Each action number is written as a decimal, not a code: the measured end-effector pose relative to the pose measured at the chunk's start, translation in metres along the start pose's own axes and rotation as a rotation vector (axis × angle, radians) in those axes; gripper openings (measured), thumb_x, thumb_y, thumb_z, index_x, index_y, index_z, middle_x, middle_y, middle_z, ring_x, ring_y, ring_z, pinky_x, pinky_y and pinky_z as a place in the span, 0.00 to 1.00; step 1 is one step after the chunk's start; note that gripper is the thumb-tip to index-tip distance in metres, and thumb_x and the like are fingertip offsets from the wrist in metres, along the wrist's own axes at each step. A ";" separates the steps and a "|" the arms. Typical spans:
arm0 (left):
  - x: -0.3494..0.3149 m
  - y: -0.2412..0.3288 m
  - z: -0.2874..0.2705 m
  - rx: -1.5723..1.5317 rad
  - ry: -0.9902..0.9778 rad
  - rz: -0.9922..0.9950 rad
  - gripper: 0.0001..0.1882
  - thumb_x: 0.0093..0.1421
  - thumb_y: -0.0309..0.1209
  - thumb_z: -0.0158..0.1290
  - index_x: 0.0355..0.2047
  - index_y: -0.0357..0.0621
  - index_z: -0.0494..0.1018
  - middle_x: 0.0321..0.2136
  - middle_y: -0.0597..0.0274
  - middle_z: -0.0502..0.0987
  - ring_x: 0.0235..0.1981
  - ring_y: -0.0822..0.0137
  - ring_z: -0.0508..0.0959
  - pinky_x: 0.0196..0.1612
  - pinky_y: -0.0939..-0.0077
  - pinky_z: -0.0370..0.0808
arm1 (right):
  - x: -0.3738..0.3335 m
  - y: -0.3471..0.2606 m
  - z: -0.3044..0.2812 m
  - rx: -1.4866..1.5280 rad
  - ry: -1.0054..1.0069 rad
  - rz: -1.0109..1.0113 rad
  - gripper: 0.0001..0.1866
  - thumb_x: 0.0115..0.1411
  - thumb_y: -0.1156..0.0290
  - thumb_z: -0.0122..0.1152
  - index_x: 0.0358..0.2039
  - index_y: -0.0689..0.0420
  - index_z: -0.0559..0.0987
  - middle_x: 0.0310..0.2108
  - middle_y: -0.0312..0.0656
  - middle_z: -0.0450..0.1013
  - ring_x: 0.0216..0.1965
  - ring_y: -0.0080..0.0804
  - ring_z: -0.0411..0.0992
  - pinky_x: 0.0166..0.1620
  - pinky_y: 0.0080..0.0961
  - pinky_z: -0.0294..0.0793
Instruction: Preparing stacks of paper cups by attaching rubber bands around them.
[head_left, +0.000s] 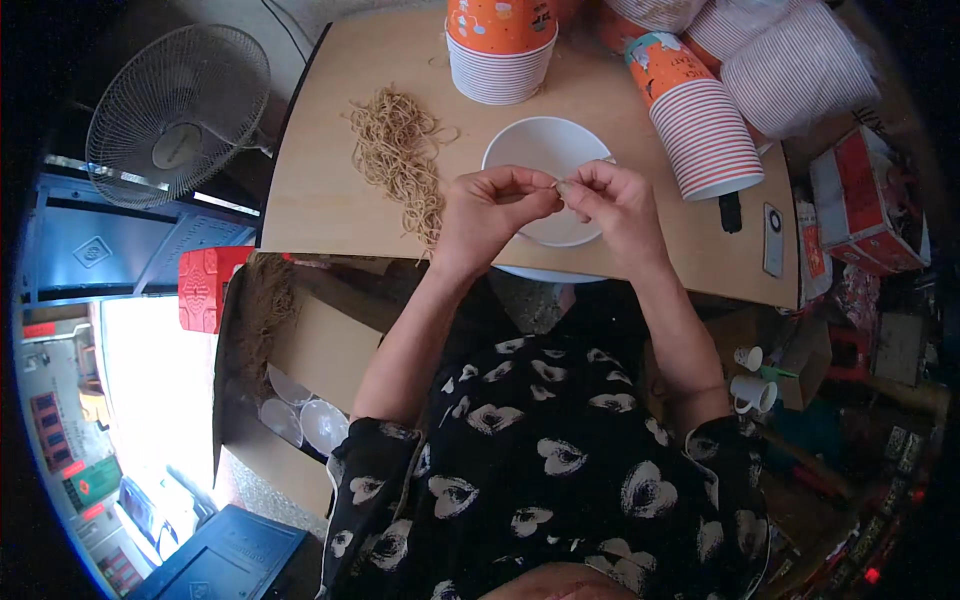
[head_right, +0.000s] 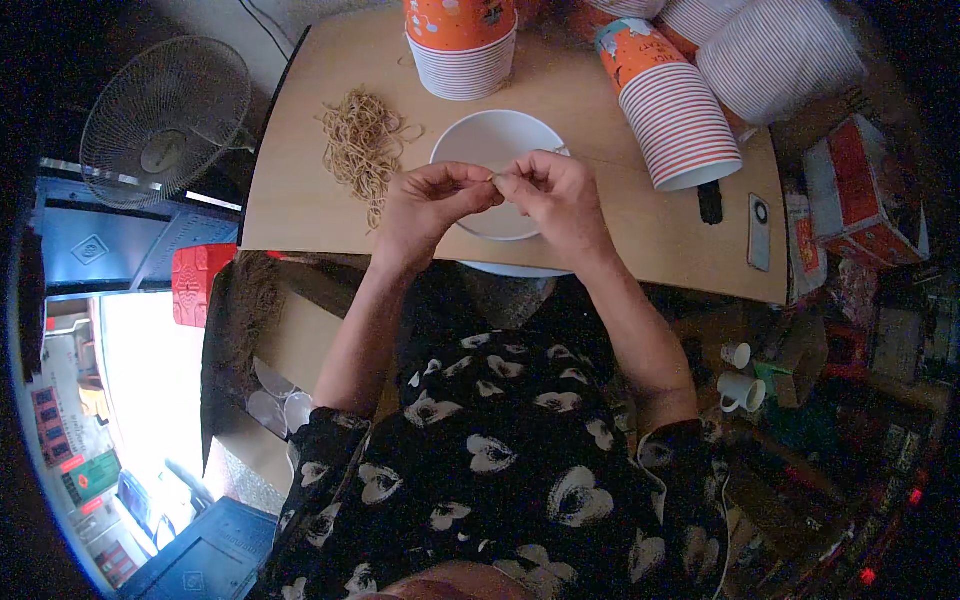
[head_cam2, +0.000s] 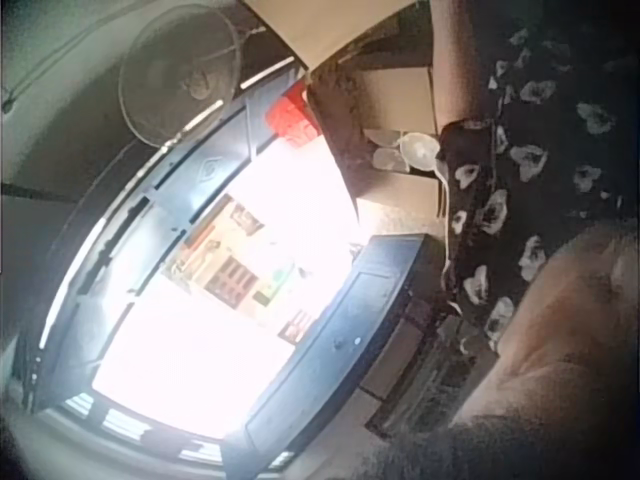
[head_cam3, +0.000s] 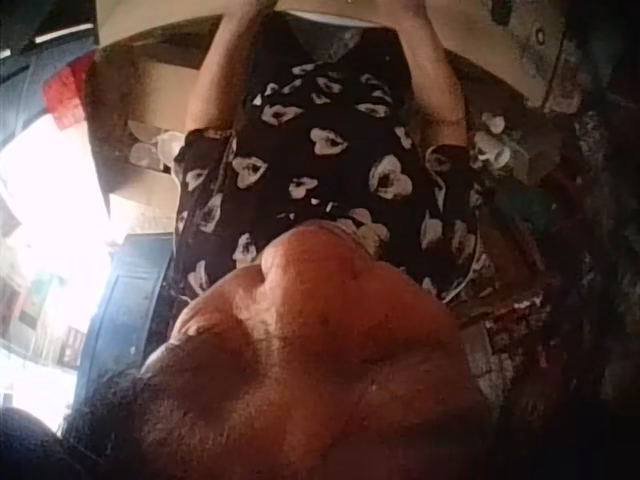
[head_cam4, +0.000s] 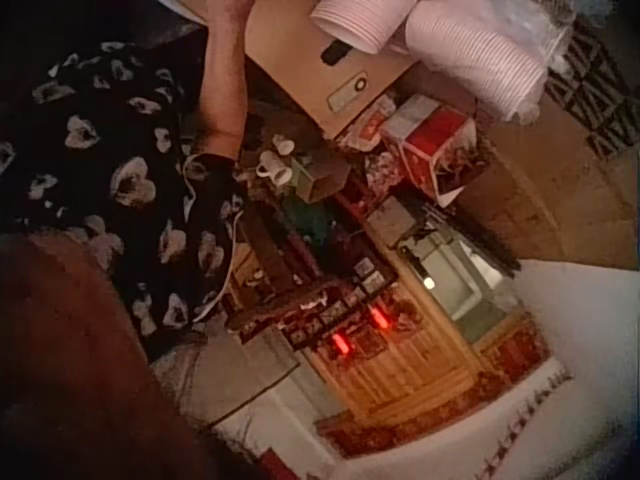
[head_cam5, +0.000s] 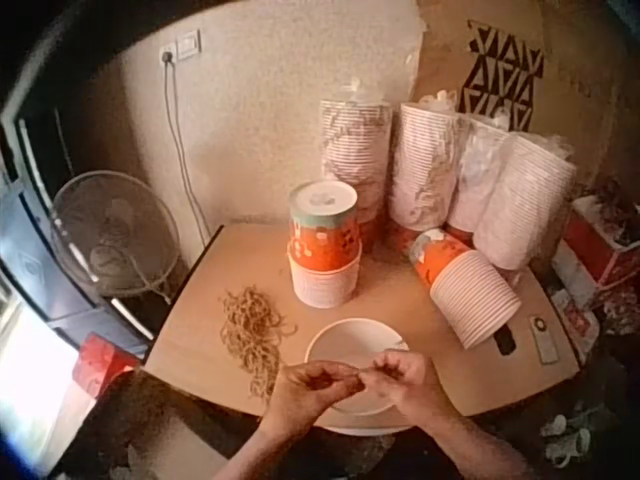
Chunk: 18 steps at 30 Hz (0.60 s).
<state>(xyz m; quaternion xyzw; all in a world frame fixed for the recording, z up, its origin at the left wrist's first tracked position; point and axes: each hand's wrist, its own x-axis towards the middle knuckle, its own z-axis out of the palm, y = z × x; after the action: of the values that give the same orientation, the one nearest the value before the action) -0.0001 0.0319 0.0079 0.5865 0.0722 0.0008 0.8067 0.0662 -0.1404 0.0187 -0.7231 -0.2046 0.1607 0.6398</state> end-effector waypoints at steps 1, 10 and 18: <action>-0.001 0.000 0.001 0.026 0.004 0.003 0.10 0.57 0.24 0.62 0.38 0.34 0.78 0.33 0.58 0.82 0.35 0.73 0.81 0.43 0.81 0.78 | 0.001 0.002 -0.001 0.073 -0.004 0.028 0.05 0.58 0.74 0.63 0.29 0.63 0.80 0.23 0.31 0.74 0.23 0.14 0.67 0.27 0.14 0.66; 0.001 -0.010 0.004 0.007 0.035 0.088 0.07 0.59 0.25 0.60 0.37 0.33 0.80 0.31 0.57 0.83 0.33 0.71 0.82 0.39 0.79 0.78 | -0.001 0.003 -0.002 0.185 -0.004 0.108 0.07 0.59 0.72 0.62 0.31 0.63 0.81 0.22 0.33 0.74 0.21 0.14 0.65 0.25 0.14 0.62; 0.001 -0.010 -0.002 -0.085 -0.031 -0.004 0.07 0.62 0.26 0.57 0.38 0.35 0.78 0.32 0.57 0.82 0.34 0.71 0.82 0.40 0.79 0.78 | 0.000 0.004 -0.007 -0.160 0.088 -0.243 0.10 0.63 0.71 0.57 0.37 0.65 0.81 0.28 0.35 0.76 0.24 0.16 0.68 0.29 0.16 0.67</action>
<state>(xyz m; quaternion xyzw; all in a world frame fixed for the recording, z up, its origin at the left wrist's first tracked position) 0.0000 0.0305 -0.0020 0.5515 0.0608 -0.0068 0.8319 0.0701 -0.1471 0.0157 -0.7481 -0.2745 0.0337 0.6032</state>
